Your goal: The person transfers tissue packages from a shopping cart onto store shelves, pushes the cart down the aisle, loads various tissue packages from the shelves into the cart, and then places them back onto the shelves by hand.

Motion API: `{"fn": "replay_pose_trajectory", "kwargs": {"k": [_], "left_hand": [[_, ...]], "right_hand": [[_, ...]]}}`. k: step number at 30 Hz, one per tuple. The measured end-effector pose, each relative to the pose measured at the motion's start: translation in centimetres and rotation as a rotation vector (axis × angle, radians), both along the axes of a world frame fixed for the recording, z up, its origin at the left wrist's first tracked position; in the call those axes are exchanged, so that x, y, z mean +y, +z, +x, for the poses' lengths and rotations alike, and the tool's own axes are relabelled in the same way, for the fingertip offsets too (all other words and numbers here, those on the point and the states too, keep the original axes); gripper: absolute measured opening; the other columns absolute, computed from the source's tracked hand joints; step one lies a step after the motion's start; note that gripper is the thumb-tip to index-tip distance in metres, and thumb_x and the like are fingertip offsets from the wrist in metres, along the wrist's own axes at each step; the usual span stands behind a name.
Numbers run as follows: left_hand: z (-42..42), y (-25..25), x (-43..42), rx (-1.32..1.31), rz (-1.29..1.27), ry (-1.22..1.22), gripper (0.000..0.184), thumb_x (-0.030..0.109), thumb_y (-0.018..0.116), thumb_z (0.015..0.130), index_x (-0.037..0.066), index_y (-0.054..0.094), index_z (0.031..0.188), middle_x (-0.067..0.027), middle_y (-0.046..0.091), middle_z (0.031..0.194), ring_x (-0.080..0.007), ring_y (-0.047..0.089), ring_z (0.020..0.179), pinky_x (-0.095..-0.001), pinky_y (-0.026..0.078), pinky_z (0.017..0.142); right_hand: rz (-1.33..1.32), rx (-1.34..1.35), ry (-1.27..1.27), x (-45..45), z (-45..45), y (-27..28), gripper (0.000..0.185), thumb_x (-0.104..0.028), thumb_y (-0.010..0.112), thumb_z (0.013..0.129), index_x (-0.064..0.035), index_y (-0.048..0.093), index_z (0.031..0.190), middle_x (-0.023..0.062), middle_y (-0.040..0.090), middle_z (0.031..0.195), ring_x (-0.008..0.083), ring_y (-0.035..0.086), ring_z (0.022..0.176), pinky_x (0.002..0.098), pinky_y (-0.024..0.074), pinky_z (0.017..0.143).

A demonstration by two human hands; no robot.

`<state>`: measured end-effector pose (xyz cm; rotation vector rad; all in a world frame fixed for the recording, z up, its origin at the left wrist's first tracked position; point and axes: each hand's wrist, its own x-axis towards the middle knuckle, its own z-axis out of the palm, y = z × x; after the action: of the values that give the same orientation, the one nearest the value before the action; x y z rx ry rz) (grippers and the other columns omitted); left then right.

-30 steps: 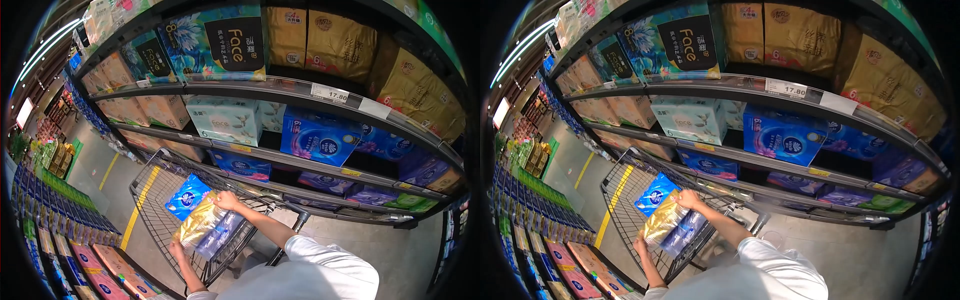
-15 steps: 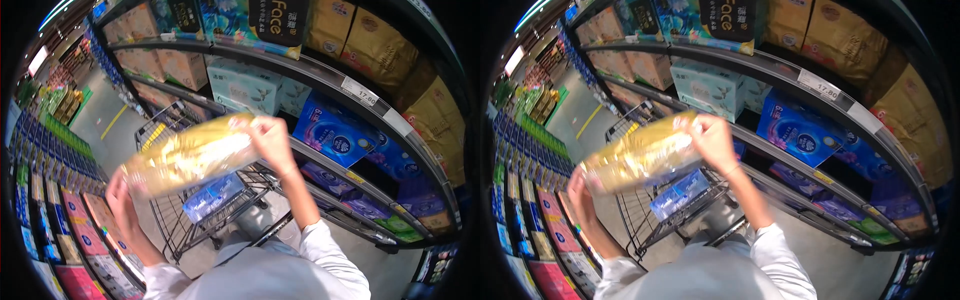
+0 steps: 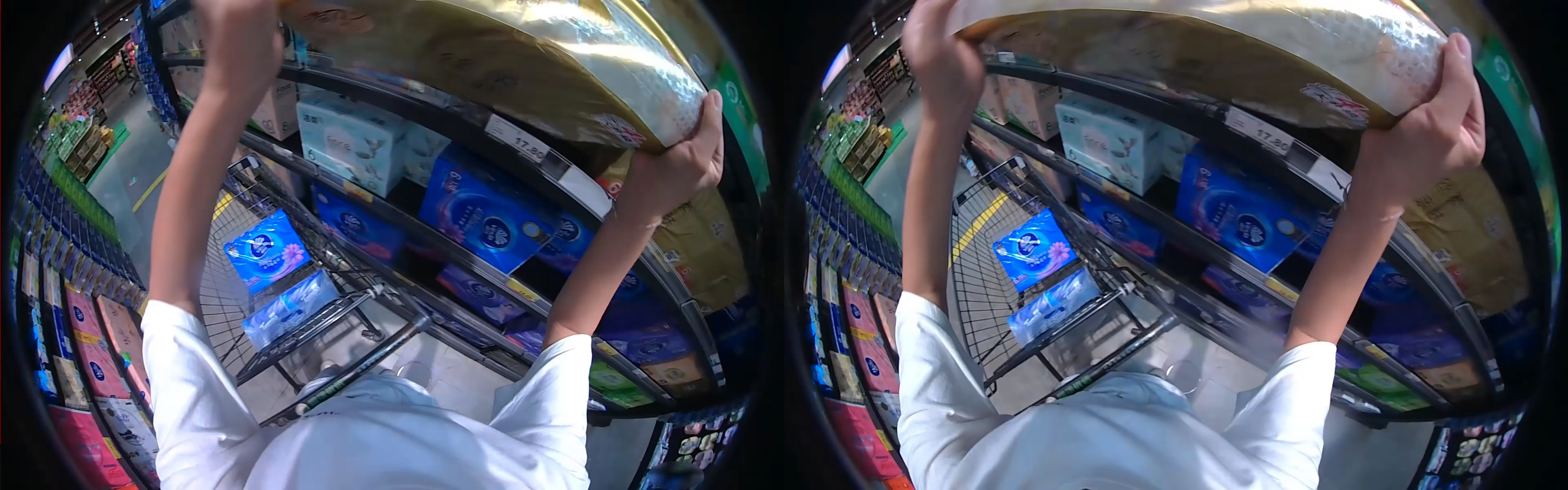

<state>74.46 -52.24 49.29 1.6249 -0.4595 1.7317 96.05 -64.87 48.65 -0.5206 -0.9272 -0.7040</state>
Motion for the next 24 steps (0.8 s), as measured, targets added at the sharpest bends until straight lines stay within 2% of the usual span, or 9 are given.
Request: {"fn": "replay_pose_trajectory", "kwargs": {"k": [2,5,7,9,14,17,19,21,24], "left_hand": [[2.8,-0.3,0.1,-0.008,0.015,0.241,0.042,0.018,0.049,0.072,-0.008,0.039,0.103,-0.0143,0.050,0.093,-0.0149,0.049,0.086,-0.0240,0.037,0.077],[6.7,-1.1,1.9,-0.045,0.031,0.164,0.041,0.014,0.049,0.071,-0.006,0.037,0.105,-0.0129,0.050,0.092,-0.0147,0.048,0.085,-0.0241,0.037,0.076],[8.7,-1.5,3.0,-0.052,0.146,0.376,0.039,0.014,0.049,0.072,-0.005,0.038,0.104,-0.0106,0.049,0.092,-0.0146,0.047,0.085,-0.0242,0.036,0.077],[10.4,-1.6,2.8,-0.018,0.163,0.328,0.037,0.012,0.049,0.071,-0.005,0.039,0.102,-0.0092,0.050,0.090,-0.0149,0.047,0.085,-0.0250,0.035,0.078],[12.7,0.2,2.2,-0.058,0.096,0.186,0.026,0.004,0.046,0.074,-0.001,0.041,0.099,-0.0059,0.052,0.080,-0.0075,0.047,0.069,-0.0172,0.037,0.059],[12.8,0.6,3.8,-0.008,0.034,0.153,0.021,0.003,0.045,0.074,-0.001,0.044,0.094,-0.0057,0.052,0.079,-0.0078,0.047,0.069,-0.0180,0.038,0.060],[14.2,0.5,6.0,-0.102,0.066,0.339,0.014,0.002,0.046,0.074,-0.001,0.047,0.088,-0.0054,0.053,0.077,-0.0081,0.048,0.067,-0.0187,0.039,0.060],[15.5,-0.6,7.5,-0.014,-0.068,0.421,0.010,0.003,0.046,0.074,-0.001,0.050,0.082,-0.0063,0.055,0.071,-0.0106,0.051,0.067,-0.0219,0.041,0.060],[17.4,-1.7,9.3,0.021,-0.089,0.679,0.015,0.011,0.043,0.075,-0.001,0.050,0.079,-0.0156,0.054,0.070,-0.0250,0.054,0.068,-0.0293,0.041,0.061]], "right_hand": [[-0.013,0.045,0.001,-0.7,1.3,0.0,0.020,-0.013,0.050,0.075,0.0054,0.058,0.071,0.0075,0.057,0.064,0.0101,0.054,0.055,0.0194,0.0431,0.050],[-0.043,0.077,0.105,-0.9,4.3,-0.8,0.023,-0.014,0.051,0.075,0.0049,0.057,0.065,0.0044,0.055,0.056,0.0073,0.049,0.048,0.0169,0.0385,0.046],[-0.039,0.063,0.120,-0.6,7.2,-1.8,0.023,-0.015,0.051,0.075,0.0049,0.057,0.065,0.0036,0.055,0.056,0.0060,0.047,0.048,0.0170,0.0363,0.045],[-0.129,0.143,-0.069,-0.3,9.4,-2.9,0.023,-0.015,0.051,0.076,0.0046,0.057,0.064,0.0033,0.055,0.057,0.0054,0.045,0.047,0.0175,0.0359,0.045],[-0.067,0.211,0.092,-0.2,10.4,-3.3,0.024,-0.014,0.051,0.076,0.0055,0.057,0.064,0.0047,0.055,0.059,0.0067,0.047,0.049,0.0182,0.0378,0.045],[-0.055,0.243,0.185,-1.0,8.8,-2.3,0.022,-0.012,0.051,0.076,0.0059,0.057,0.065,0.0056,0.056,0.060,0.0075,0.050,0.050,0.0186,0.0401,0.046],[-0.113,0.192,0.130,-1.4,7.9,-1.7,0.021,-0.011,0.051,0.076,0.0058,0.057,0.065,0.0059,0.056,0.060,0.0074,0.050,0.050,0.0186,0.0408,0.046],[-0.165,0.211,0.098,-0.5,8.2,-1.5,0.021,-0.010,0.051,0.076,0.0057,0.057,0.065,0.0044,0.056,0.060,0.0054,0.048,0.051,0.0171,0.0385,0.046],[-0.243,0.214,0.074,1.9,10.8,-0.9,0.019,-0.011,0.051,0.075,0.0048,0.057,0.066,0.0005,0.052,0.059,0.0031,0.042,0.052,0.0159,0.0335,0.047]]}}
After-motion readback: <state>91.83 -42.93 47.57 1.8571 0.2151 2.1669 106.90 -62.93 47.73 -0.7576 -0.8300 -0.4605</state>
